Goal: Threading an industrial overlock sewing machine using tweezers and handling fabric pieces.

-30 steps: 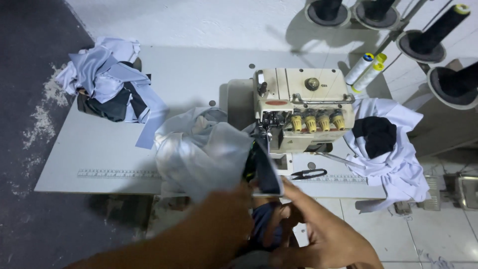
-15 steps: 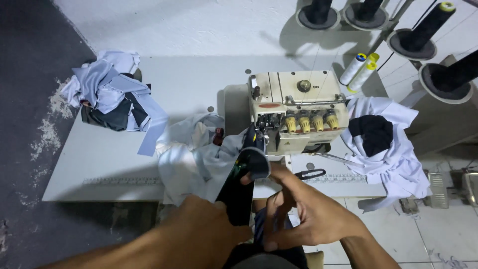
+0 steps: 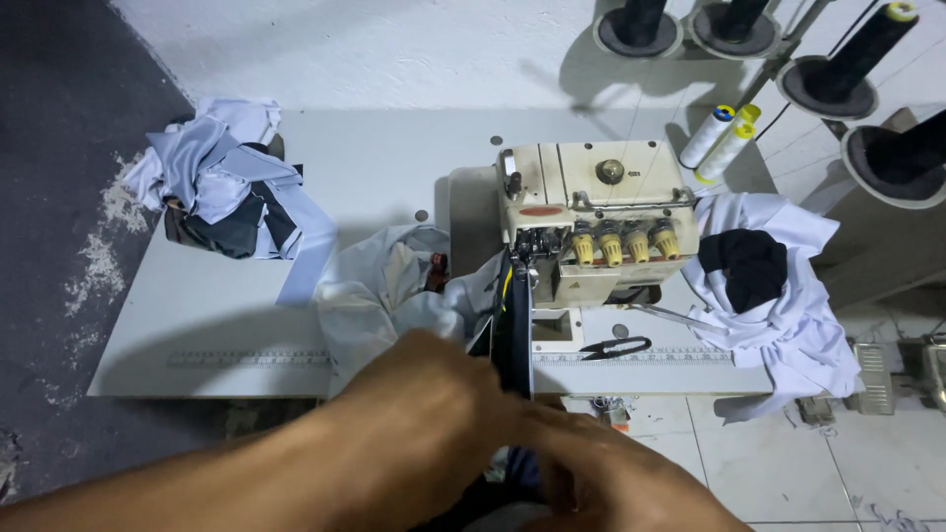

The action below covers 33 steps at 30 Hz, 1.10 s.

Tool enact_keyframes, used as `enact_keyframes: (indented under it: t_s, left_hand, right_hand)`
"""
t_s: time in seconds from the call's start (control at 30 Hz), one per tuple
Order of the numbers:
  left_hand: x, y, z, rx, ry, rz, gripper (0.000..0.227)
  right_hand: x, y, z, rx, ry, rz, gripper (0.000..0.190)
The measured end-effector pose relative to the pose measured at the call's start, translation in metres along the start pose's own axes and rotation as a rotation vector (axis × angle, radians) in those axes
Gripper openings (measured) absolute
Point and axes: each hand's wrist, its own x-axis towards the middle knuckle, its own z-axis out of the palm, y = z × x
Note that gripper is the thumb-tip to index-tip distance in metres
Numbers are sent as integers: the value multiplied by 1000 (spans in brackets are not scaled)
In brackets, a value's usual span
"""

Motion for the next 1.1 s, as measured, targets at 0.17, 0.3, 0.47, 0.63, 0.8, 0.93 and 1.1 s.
enact_keyframes:
  t_s: [0.17, 0.3, 0.47, 0.63, 0.8, 0.93, 1.1]
  left_hand:
    - [-2, -6, -14, 21, -431, -347, 15]
    - [-10, -18, 9, 76, -325, -295, 7]
    - [-19, -21, 23, 32, -18, -106, 22]
    - [-14, -25, 28, 48, -149, -182, 20]
    - [-12, -22, 29, 49, -62, -111, 11]
    - [-5, 5, -22, -11, -599, -430, 15]
    - [-8, 10, -36, 53, -581, -444, 13]
  right_hand:
    - [29, 32, 15, -1, 277, -157, 38]
    - [29, 37, 15, -4, 387, -258, 14]
    - [25, 33, 20, -22, 469, -540, 16]
    - [21, 34, 19, -96, 496, -590, 9]
    - [27, 38, 24, -167, 545, -611, 9]
    - [68, 50, 41, -363, 308, -68, 40]
    - [177, 94, 116, -706, 151, 6, 26]
